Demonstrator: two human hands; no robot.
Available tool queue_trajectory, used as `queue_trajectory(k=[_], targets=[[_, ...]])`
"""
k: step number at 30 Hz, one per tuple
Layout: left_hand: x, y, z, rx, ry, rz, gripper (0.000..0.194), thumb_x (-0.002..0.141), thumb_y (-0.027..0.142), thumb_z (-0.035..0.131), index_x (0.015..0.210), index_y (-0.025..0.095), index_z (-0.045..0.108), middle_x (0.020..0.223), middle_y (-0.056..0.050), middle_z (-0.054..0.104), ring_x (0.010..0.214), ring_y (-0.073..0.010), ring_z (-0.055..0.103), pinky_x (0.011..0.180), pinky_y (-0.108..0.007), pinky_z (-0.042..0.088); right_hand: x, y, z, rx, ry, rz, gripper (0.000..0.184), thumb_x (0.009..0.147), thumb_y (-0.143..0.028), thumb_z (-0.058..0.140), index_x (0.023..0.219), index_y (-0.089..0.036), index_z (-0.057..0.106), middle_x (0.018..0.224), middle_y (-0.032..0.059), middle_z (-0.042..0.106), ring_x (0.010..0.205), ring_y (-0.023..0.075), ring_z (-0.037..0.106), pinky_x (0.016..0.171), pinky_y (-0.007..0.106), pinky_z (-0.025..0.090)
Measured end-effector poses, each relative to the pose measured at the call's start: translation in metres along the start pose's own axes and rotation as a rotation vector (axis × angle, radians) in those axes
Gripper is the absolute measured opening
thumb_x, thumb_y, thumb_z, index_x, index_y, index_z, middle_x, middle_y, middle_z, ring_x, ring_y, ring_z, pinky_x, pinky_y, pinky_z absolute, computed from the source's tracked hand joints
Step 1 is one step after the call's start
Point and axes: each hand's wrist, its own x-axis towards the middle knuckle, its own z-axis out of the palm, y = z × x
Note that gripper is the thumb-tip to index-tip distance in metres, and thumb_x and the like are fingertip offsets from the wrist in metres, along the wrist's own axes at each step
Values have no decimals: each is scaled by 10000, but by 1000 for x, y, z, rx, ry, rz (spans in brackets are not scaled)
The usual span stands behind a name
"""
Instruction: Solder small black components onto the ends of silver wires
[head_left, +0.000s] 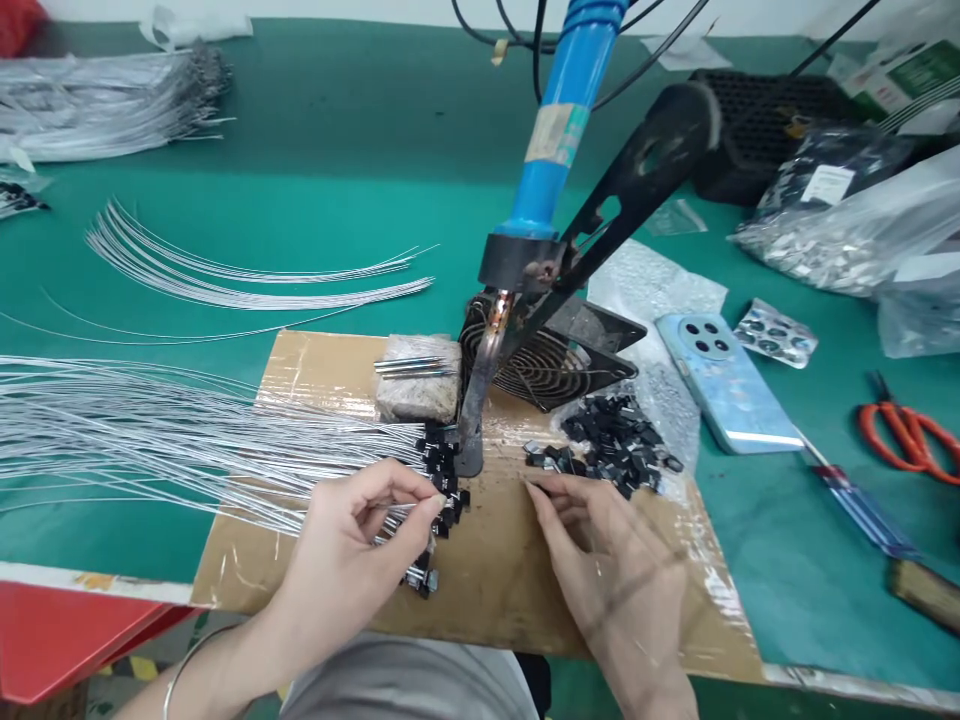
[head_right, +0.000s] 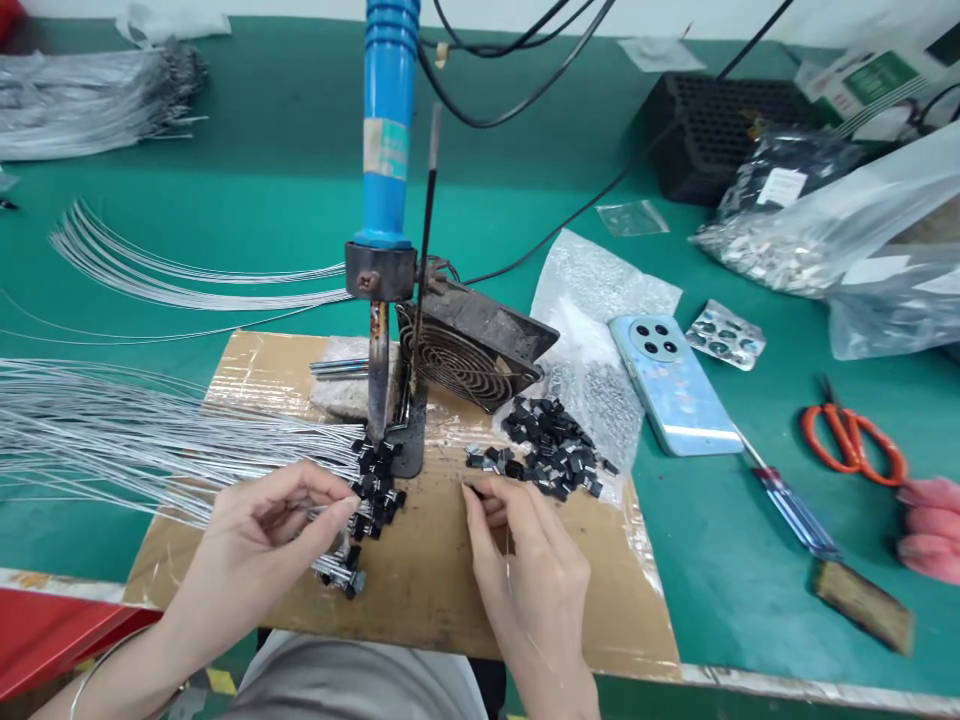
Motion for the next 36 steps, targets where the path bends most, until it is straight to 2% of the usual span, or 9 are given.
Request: queue_trajectory(k=[3, 5, 8, 12, 14, 16, 21, 28, 36], targets=[[-1, -1, 0, 54, 10, -1, 86, 887, 230, 636, 832, 194, 690, 659, 14, 617, 531, -103, 459, 480, -224, 340, -2, -5, -1, 191, 35, 104, 91, 902, -253, 692, 970, -220, 743, 921, 37, 735, 746, 172, 697, 707, 296, 583], [-2, -1, 1, 101, 15, 4, 116, 894, 243, 627, 804, 198, 685, 564, 51, 486, 483, -96, 331, 467, -238, 282, -2, -10, -3, 302, 82, 137, 68, 861, -226, 739, 922, -239, 766, 931, 30, 738, 798, 178, 704, 732, 285, 591], [-3, 1, 1, 146, 22, 5, 143, 899, 253, 617, 780, 206, 680, 520, 76, 309, 480, -100, 209, 464, -256, 207, -1, -21, -6, 435, 110, 213, 66, 815, -205, 785, 850, -260, 773, 881, 4, 733, 763, 156, 707, 700, 240, 602], [-3, 2, 2, 148, 17, -26, 142, 891, 277, 623, 785, 205, 685, 524, 75, 270, 487, -106, 193, 470, -268, 166, 2, -34, -5, 617, 75, 310, 121, 784, -180, 806, 834, -287, 784, 838, -26, 734, 646, 121, 716, 621, 194, 616], [-3, 2, 1, 124, -6, -53, 147, 889, 288, 623, 792, 198, 687, 527, 69, 321, 491, -106, 196, 470, -268, 166, 3, -39, -4, 690, 49, 357, 121, 774, -171, 806, 816, -283, 788, 784, -34, 727, 577, 108, 701, 563, 179, 607], [-3, 2, 1, 84, -31, -75, 154, 887, 297, 620, 800, 188, 684, 566, 43, 449, 495, -104, 232, 469, -264, 182, 4, -44, -3, 748, 24, 411, 80, 771, -187, 804, 792, -263, 789, 715, -31, 716, 532, 99, 677, 512, 162, 586], [-1, 4, -3, -24, -80, -110, 148, 885, 305, 633, 822, 179, 678, 820, -48, 684, 585, -122, 463, 511, -255, 299, 2, -54, 3, 910, -101, 531, 26, 811, -244, 785, 788, -234, 783, 546, -35, 681, 442, 88, 625, 463, 152, 556], [-1, 9, -4, -64, -121, -96, 130, 898, 248, 633, 790, 186, 672, 873, -34, 719, 662, -130, 562, 525, -249, 327, 2, -66, 14, 1057, -152, 637, 26, 806, -257, 795, 788, -238, 797, 503, -36, 673, 434, 88, 626, 477, 153, 555], [0, 8, -3, -125, -121, -109, 128, 898, 271, 638, 814, 182, 672, 901, -58, 721, 706, -151, 617, 559, -242, 408, 0, -68, 17, 1047, -104, 615, 18, 795, -250, 805, 777, -252, 801, 517, -40, 675, 439, 69, 623, 478, 119, 542]])
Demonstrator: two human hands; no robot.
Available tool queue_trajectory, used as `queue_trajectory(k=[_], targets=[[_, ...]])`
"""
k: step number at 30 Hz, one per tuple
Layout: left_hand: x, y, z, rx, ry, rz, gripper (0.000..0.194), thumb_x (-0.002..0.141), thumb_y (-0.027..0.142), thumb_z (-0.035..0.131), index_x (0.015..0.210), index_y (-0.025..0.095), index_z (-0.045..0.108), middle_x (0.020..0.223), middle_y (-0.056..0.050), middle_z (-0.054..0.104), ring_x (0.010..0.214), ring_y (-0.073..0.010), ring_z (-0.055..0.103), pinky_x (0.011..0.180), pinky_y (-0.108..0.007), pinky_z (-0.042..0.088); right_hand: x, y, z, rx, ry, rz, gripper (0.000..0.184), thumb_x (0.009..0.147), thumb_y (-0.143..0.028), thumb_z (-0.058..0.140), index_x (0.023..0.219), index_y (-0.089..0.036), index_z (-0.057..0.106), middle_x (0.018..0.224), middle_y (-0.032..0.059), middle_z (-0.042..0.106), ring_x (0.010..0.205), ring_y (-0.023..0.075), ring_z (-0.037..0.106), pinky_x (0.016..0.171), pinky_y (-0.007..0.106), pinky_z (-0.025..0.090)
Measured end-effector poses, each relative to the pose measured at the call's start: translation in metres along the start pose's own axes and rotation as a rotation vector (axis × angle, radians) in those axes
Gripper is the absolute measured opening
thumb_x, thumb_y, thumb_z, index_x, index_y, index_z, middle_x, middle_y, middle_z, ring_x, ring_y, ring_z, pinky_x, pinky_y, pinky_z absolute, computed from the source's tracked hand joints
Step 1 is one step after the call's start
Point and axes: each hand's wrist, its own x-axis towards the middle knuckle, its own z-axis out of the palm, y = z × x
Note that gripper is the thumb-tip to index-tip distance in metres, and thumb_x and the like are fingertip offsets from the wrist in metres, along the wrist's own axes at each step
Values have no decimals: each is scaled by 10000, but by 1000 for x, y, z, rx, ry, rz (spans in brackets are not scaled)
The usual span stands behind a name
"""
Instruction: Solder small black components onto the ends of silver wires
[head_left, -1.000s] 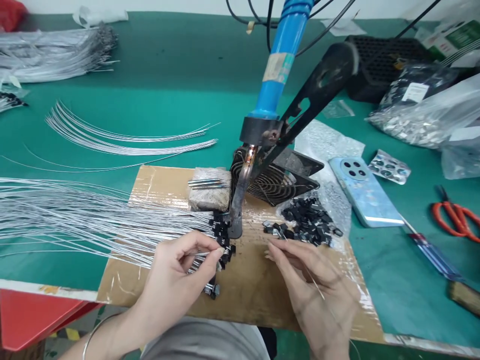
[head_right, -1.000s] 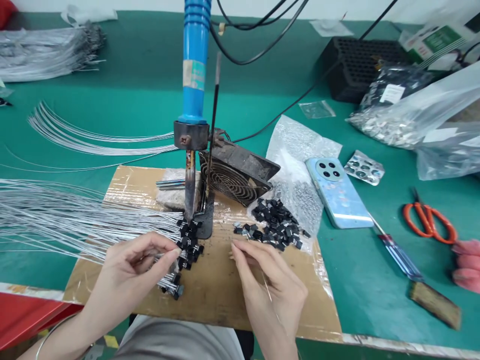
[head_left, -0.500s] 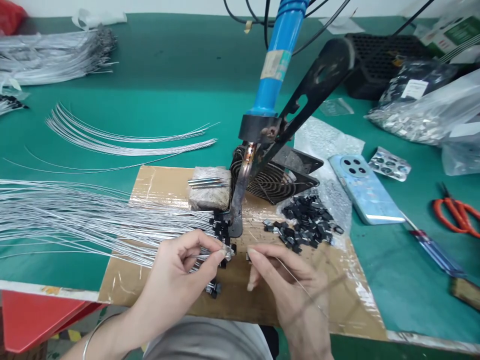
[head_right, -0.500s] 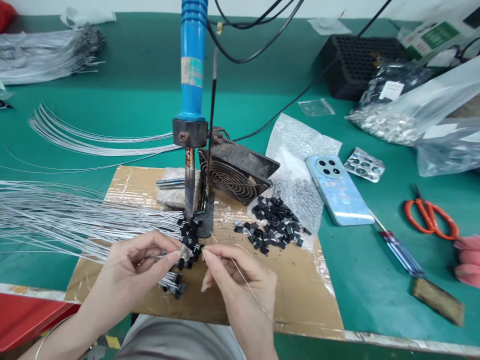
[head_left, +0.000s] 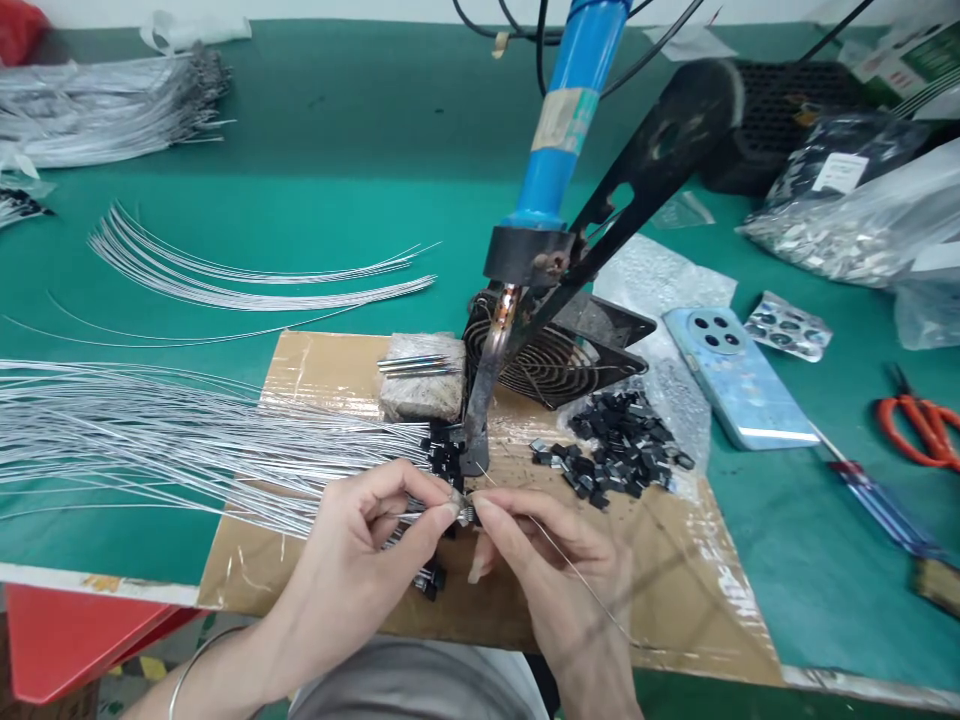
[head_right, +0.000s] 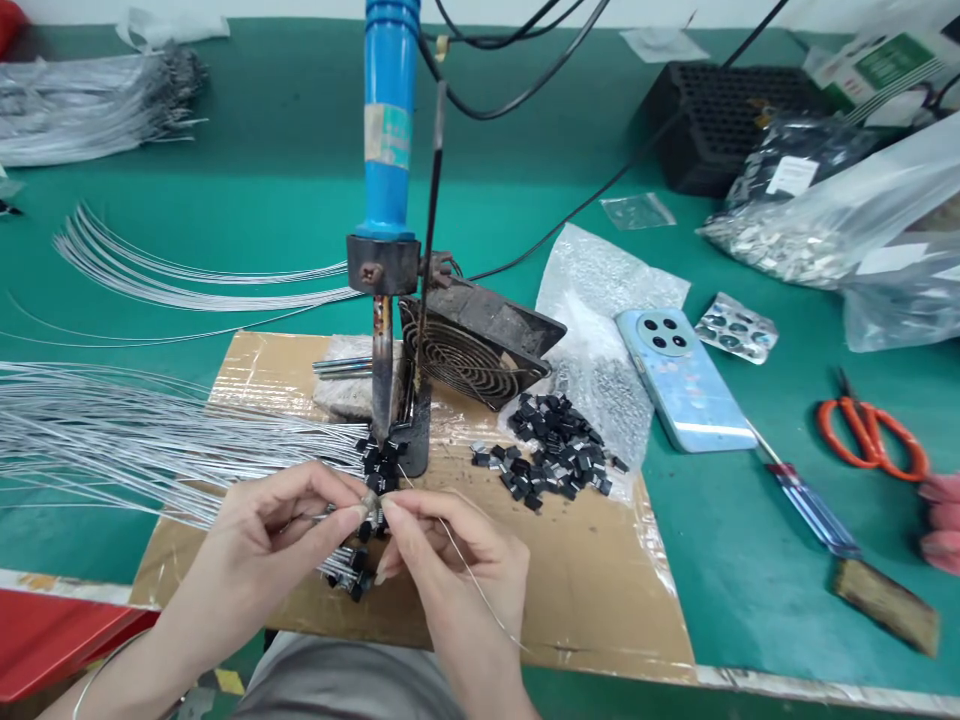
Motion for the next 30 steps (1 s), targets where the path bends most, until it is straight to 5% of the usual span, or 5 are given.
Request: queue_trajectory(k=[16, 22, 30], targets=[[-1, 4, 3, 116, 28, 101, 125, 894, 170, 612, 789, 180, 679, 818, -1, 733, 511, -73, 400, 485, -217, 337, 0, 0, 0, 0, 15, -8, 24, 793, -228, 801, 772, -240, 801, 518, -38, 671, 426, 72, 619, 466, 130, 545], [-1, 6, 4, 100, 31, 106, 129, 900, 157, 610, 798, 184, 685, 837, -9, 737, 632, -98, 564, 530, -205, 396, -3, -1, 1, -11, 28, 16, 27, 781, -229, 804, 755, -228, 798, 511, -33, 670, 422, 82, 619, 459, 144, 539], [-3, 5, 5, 91, 21, 97, 143, 908, 162, 602, 781, 178, 666, 860, -16, 723, 666, -106, 590, 554, -213, 410, -3, 1, 0, -1, 23, 25, 25, 786, -219, 799, 764, -231, 798, 500, -32, 675, 421, 89, 626, 466, 151, 548]])
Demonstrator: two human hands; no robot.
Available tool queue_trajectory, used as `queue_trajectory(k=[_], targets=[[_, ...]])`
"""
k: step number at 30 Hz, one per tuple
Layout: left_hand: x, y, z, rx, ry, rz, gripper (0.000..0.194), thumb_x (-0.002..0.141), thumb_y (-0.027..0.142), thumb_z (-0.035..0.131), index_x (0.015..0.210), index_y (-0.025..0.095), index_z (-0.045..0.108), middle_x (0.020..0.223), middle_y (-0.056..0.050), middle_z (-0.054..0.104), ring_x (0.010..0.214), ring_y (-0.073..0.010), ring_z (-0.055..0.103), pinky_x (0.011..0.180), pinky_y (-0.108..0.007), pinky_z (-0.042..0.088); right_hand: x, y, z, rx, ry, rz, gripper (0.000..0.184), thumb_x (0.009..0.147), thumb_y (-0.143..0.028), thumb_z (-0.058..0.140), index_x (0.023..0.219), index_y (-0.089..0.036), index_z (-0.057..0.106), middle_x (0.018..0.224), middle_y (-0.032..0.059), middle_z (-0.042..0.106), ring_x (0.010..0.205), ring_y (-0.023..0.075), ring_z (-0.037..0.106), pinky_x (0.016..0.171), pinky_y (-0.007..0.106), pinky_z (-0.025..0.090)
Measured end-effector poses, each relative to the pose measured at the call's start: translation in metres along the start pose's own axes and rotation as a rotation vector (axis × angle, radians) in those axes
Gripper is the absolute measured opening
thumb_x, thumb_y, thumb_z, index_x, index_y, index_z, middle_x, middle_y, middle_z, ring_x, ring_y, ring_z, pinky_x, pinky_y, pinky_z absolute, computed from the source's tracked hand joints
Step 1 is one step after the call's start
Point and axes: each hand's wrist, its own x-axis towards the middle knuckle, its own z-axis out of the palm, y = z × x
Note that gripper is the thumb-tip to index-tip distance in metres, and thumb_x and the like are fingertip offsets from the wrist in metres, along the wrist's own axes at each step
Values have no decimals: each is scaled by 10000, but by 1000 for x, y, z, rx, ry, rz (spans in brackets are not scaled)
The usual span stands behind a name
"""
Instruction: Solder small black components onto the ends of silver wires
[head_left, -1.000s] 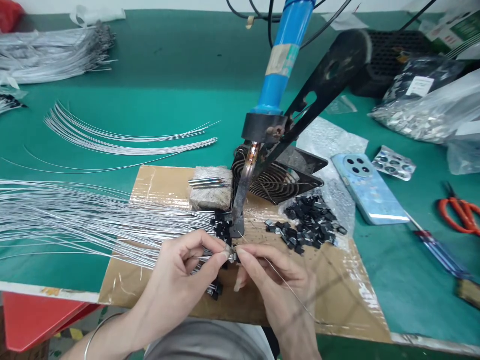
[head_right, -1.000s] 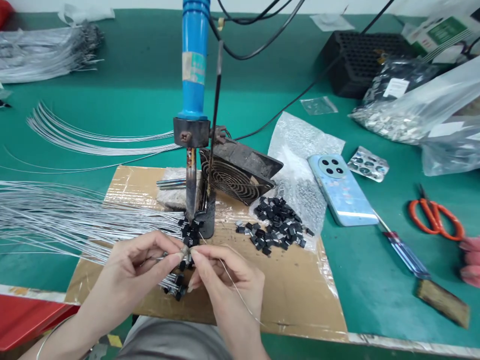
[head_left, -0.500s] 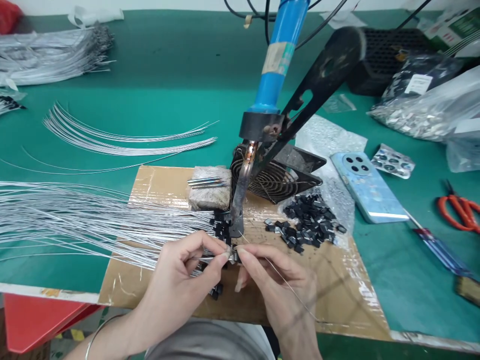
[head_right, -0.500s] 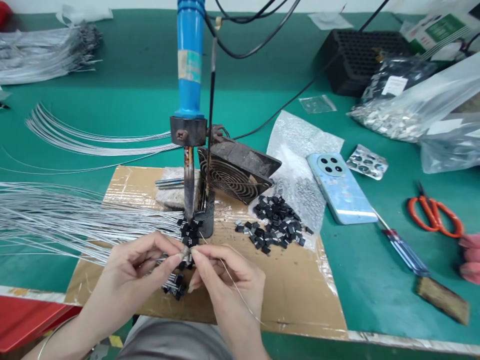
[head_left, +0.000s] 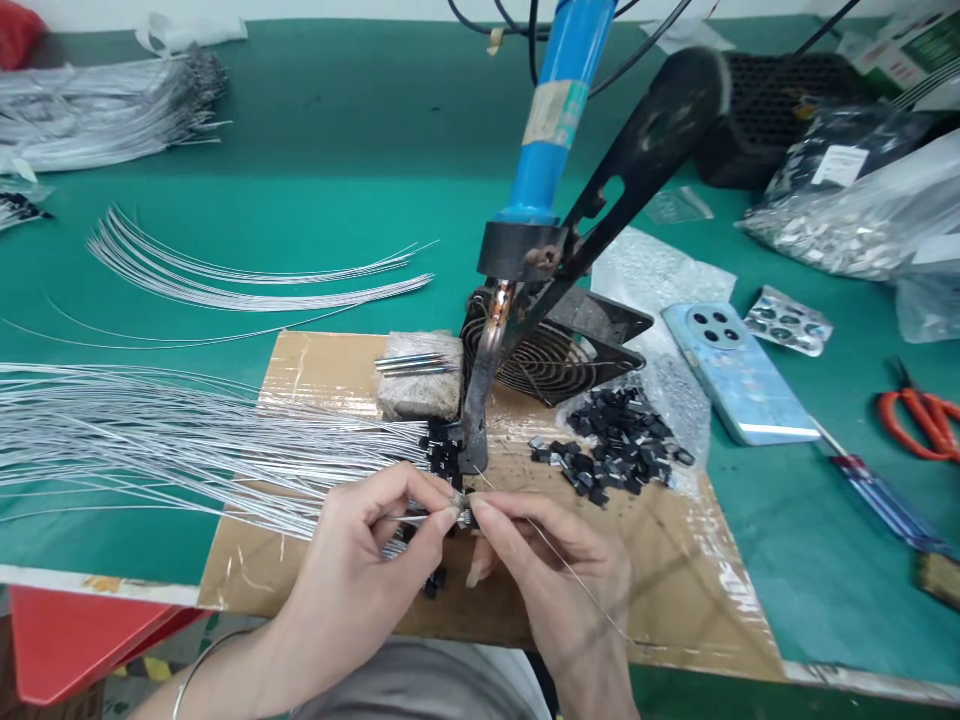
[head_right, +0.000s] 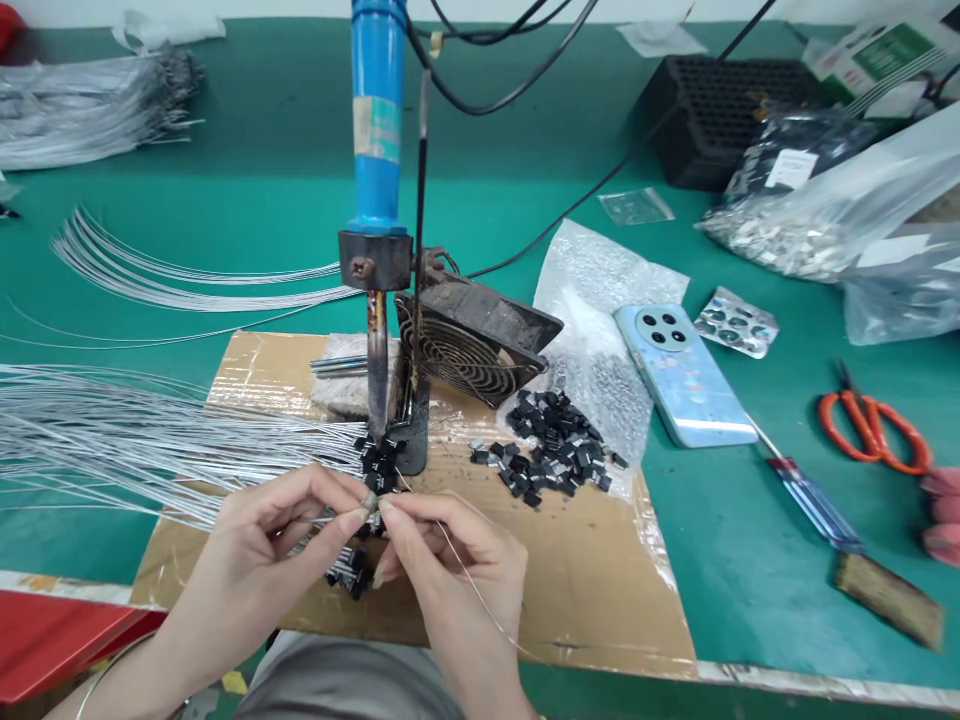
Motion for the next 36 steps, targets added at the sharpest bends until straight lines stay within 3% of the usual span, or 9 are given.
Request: queue_trajectory(k=[28, 33, 36], targets=[[3, 3, 2, -73, 4, -5, 164, 894, 117, 597, 746, 162, 652, 844, -26, 709, 728, -116, 649, 669, -211, 502, -2, -7, 1, -41, 26, 33, 58, 774, -277, 808, 750, -226, 795, 526, -24, 655, 450, 116, 620, 472, 211, 551], [4, 3, 3, -80, 4, -27, 149, 885, 128, 602, 748, 159, 651, 850, -38, 714, 723, -125, 639, 649, -216, 498, 0, -3, -1, -35, -16, -14, 22, 796, -251, 797, 775, -251, 802, 550, -35, 677, 447, 105, 626, 463, 187, 539], [6, 2, 4, -125, 10, -42, 134, 875, 135, 609, 747, 159, 643, 848, -47, 715, 759, -144, 662, 676, -228, 517, 1, 0, -3, -143, 0, -79, 101, 870, -308, 730, 824, -245, 794, 556, -37, 645, 486, 108, 616, 503, 205, 534]])
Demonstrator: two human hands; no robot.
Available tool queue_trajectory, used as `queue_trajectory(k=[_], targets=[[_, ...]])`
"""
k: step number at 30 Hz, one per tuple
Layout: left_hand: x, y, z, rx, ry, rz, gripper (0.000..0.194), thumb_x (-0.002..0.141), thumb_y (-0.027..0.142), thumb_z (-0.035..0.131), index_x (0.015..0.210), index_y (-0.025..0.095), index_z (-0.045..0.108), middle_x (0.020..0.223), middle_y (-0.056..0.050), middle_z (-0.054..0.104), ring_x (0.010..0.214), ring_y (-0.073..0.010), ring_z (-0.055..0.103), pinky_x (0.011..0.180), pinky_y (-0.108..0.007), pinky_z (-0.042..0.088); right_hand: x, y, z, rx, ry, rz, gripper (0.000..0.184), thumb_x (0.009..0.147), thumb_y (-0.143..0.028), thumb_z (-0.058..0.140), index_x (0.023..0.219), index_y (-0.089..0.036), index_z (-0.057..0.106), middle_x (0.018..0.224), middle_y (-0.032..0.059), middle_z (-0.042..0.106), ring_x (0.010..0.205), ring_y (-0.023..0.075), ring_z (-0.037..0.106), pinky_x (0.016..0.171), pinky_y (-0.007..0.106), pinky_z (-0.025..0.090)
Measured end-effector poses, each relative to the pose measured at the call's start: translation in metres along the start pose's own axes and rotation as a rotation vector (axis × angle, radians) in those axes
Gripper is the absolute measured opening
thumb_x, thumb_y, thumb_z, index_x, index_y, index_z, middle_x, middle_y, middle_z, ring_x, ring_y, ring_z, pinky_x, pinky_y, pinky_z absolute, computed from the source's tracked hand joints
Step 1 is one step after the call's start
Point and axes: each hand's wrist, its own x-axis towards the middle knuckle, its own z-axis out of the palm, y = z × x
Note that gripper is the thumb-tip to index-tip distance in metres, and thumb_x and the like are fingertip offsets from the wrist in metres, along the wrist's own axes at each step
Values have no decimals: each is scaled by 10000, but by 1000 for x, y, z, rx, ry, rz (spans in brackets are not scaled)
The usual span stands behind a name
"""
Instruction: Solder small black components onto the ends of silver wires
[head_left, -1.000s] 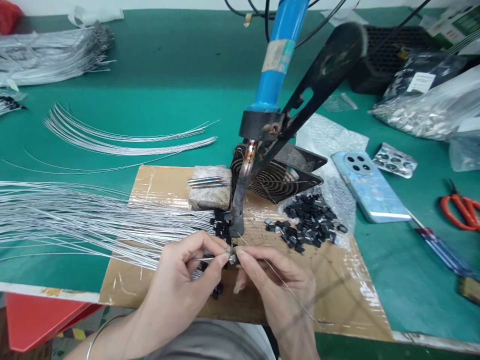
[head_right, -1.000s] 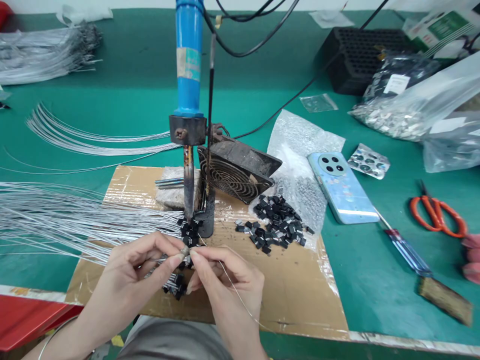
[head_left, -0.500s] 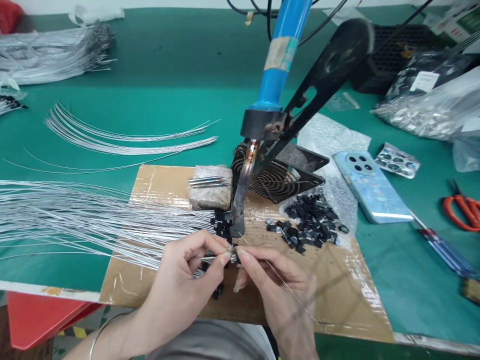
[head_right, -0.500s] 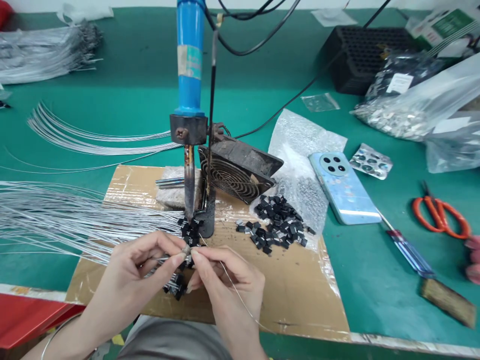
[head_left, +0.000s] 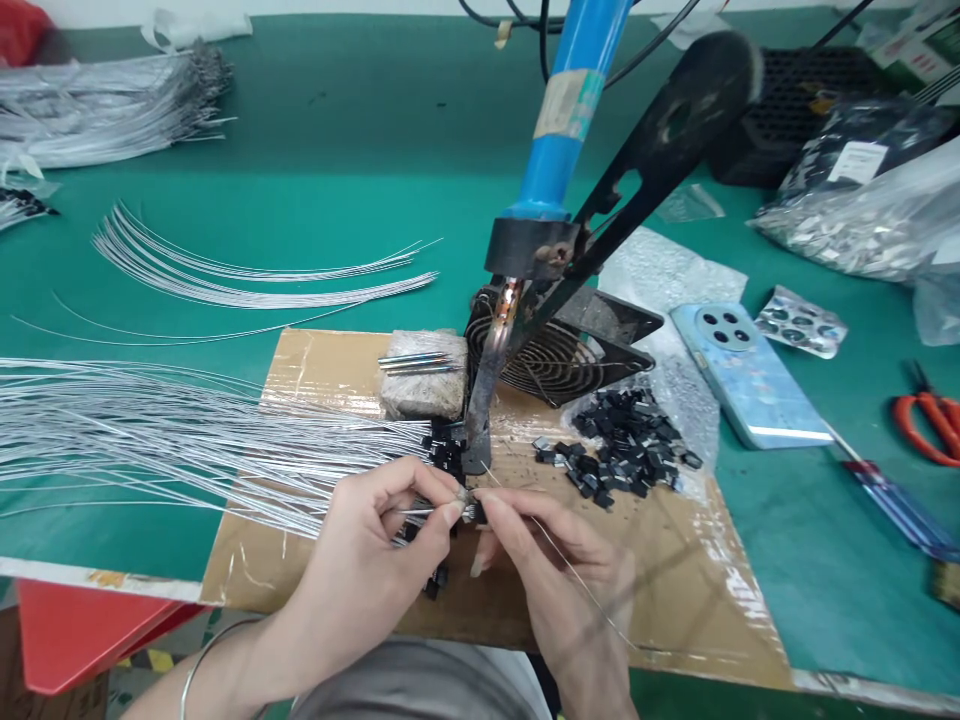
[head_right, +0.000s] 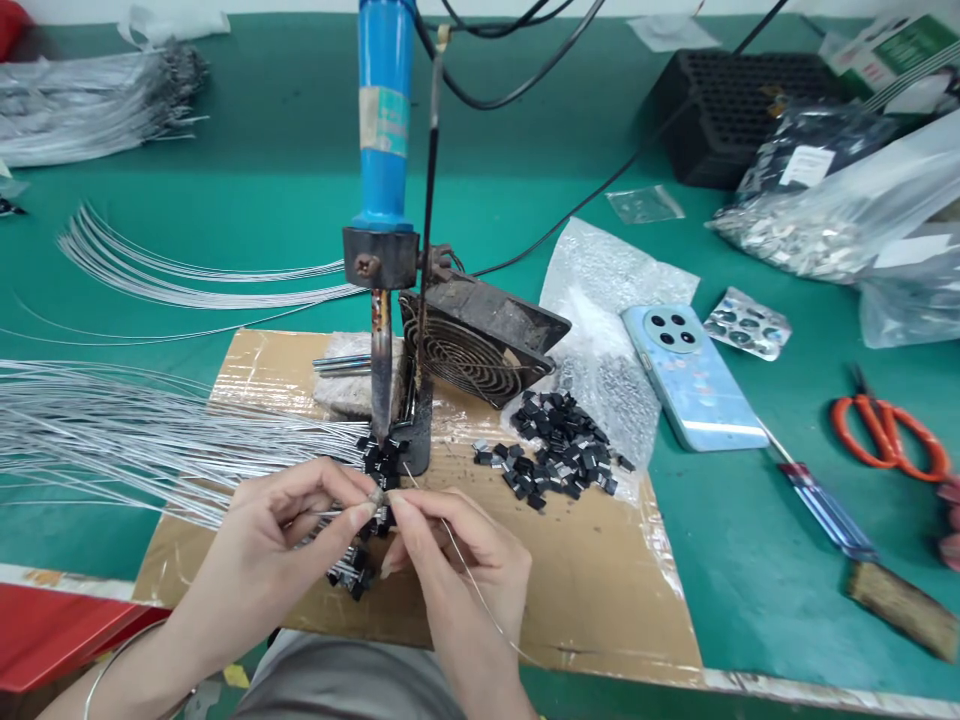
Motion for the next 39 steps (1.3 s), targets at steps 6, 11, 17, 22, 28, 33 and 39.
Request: queue_trajectory(k=[6, 11, 17, 22, 28, 33, 39], targets=[[7, -3, 4, 31, 42, 12, 116, 844, 130, 623, 733, 154, 649, 820, -51, 719, 754, -151, 659, 677, -235, 514, -1, 4, -13, -210, -3, -194, 307, 1038, -334, 435, 1149, -253, 710, 819, -1, 660, 582, 102, 631, 573, 231, 541], [9, -2, 3, 59, 62, 6, 107, 849, 149, 608, 747, 156, 641, 840, -54, 716, 761, -159, 662, 683, -246, 513, -10, -4, -11, -265, 27, -197, 280, 1030, -337, 446, 1151, -278, 692, 768, -12, 671, 555, 108, 591, 577, 249, 506], [12, -1, 1, 107, 78, 15, 103, 845, 140, 602, 752, 162, 640, 849, -51, 719, 734, -153, 653, 647, -239, 500, -11, -10, -8, -387, 71, -172, 125, 994, -324, 483, 948, -265, 583, 683, -43, 608, 576, 126, 547, 567, 246, 432], [16, 1, 1, 103, 104, 12, 106, 847, 158, 601, 746, 162, 635, 841, -48, 722, 726, -151, 653, 642, -237, 495, 1, -4, -15, -388, -31, -374, 159, 932, -211, 555, 783, -244, 510, 896, 11, 636, 862, 184, 633, 742, 298, 498], [18, 6, 0, 116, 124, 29, 110, 848, 170, 599, 744, 165, 634, 823, -41, 724, 714, -151, 647, 621, -240, 484, -1, -8, -9, -271, -30, -242, 155, 923, -226, 590, 796, -277, 516, 1186, -16, 729, 1126, 177, 685, 953, 299, 510], [21, 9, 0, 134, 135, 28, 109, 845, 169, 601, 741, 167, 633, 850, -39, 728, 719, -152, 653, 605, -236, 478, -1, -15, -3, -225, 7, -193, 169, 909, -260, 611, 765, -270, 524, 1143, -13, 757, 1062, 169, 716, 901, 265, 534], [23, 11, -2, 156, 127, 10, 96, 845, 195, 611, 762, 164, 648, 857, -48, 731, 753, -175, 666, 620, -252, 491, 4, -16, -1, -160, 5, -202, 167, 890, -210, 624, 750, -259, 547, 1116, -13, 763, 1057, 163, 718, 920, 262, 530]])
